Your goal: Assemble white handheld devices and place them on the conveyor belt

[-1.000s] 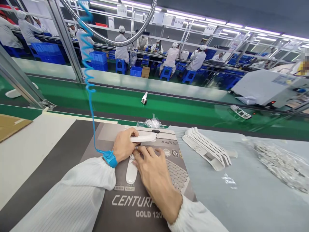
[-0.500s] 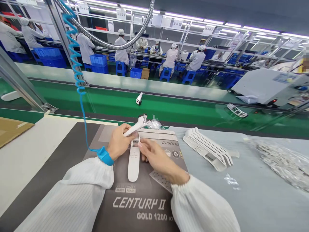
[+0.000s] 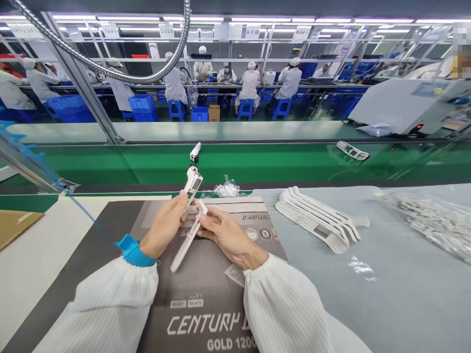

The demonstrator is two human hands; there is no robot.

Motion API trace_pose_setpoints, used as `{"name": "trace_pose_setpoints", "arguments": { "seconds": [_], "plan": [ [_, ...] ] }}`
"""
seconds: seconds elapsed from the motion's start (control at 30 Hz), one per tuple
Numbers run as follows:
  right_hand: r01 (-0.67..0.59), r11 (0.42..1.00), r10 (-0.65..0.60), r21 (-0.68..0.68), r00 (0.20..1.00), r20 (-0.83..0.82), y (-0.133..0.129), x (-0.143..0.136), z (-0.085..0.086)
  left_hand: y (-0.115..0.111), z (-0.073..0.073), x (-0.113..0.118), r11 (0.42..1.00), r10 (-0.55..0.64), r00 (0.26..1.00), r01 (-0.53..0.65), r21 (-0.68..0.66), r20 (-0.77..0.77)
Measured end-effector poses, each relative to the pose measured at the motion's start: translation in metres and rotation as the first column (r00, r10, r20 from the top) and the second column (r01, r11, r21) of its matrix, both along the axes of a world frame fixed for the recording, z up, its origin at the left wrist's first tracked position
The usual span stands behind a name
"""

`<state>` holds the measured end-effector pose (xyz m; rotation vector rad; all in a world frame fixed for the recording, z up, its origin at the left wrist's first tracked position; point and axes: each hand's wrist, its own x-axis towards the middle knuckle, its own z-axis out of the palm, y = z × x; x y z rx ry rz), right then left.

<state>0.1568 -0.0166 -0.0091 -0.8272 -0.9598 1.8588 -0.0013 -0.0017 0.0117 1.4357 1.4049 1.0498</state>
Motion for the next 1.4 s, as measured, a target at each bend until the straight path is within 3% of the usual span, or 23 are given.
{"name": "trace_pose_setpoints", "arguments": {
  "seconds": [0.1, 0.17, 0.27, 0.43, 0.57, 0.67, 0.8, 0.87, 0.93, 1.0, 1.1, 1.2, 1.4],
  "plan": [
    [0.196, 0.98, -0.196, 0.038, 0.981, 0.0, 0.003, 0.005, 0.001, -0.003, 0.003, -0.002, 0.998, -0.032, 0.983, 0.042, 0.053, -0.181],
    [0.266, 0.961, -0.264, 0.071, 0.964, -0.028, 0.005, 0.009, 0.001, -0.007, 0.003, 0.0, 0.99, -0.11, 0.972, 0.126, 0.063, -0.207],
    [0.309, 0.941, -0.306, 0.136, 0.951, -0.044, 0.008, 0.015, -0.001, -0.013, 0.0, 0.007, 0.978, -0.197, 0.968, 0.206, 0.044, -0.153],
    [0.35, 0.897, -0.369, 0.268, 0.929, 0.023, 0.011, 0.021, -0.007, -0.014, -0.004, 0.012, 0.975, -0.218, 0.976, 0.217, -0.049, -0.002],
    [0.372, 0.887, -0.392, 0.275, 0.92, 0.018, 0.01, 0.018, -0.006, -0.016, -0.001, 0.011, 0.976, -0.2, 0.972, 0.209, 0.06, -0.124],
    [0.404, 0.909, -0.394, 0.105, 0.913, -0.104, 0.009, 0.011, -0.001, -0.022, 0.0, 0.017, 0.966, -0.213, 0.925, 0.247, 0.073, -0.316],
    [0.365, 0.873, -0.457, -0.322, 0.843, -0.283, 0.009, 0.01, 0.007, -0.035, 0.001, 0.033, 0.918, -0.319, 0.69, 0.394, -0.032, -0.65],
    [0.323, 0.862, -0.46, -0.391, 0.822, -0.336, 0.008, 0.014, 0.01, -0.039, 0.001, 0.038, 0.898, -0.341, 0.592, 0.435, -0.066, -0.73],
    [0.287, 0.877, -0.43, -0.385, 0.827, -0.362, 0.008, 0.018, 0.012, -0.038, 0.001, 0.038, 0.899, -0.318, 0.547, 0.433, -0.064, -0.774],
    [0.248, 0.905, -0.373, -0.347, 0.854, -0.363, 0.007, 0.019, 0.013, -0.034, 0.001, 0.034, 0.931, -0.258, 0.565, 0.361, -0.046, -0.784],
    [0.198, 0.96, -0.26, -0.199, 0.892, -0.369, 0.005, 0.012, 0.011, -0.027, -0.002, 0.026, 0.973, -0.038, 0.721, 0.185, 0.138, -0.692],
    [0.159, 0.985, -0.17, -0.062, 0.91, -0.378, 0.001, -0.001, 0.004, -0.025, -0.006, 0.025, 0.922, 0.099, 0.844, 0.122, 0.367, -0.527],
    [0.268, 0.956, -0.294, -0.121, 0.891, -0.346, -0.004, -0.013, -0.005, -0.029, -0.011, 0.038, 0.849, 0.135, 0.841, 0.174, 0.499, -0.524]
  ]
}}
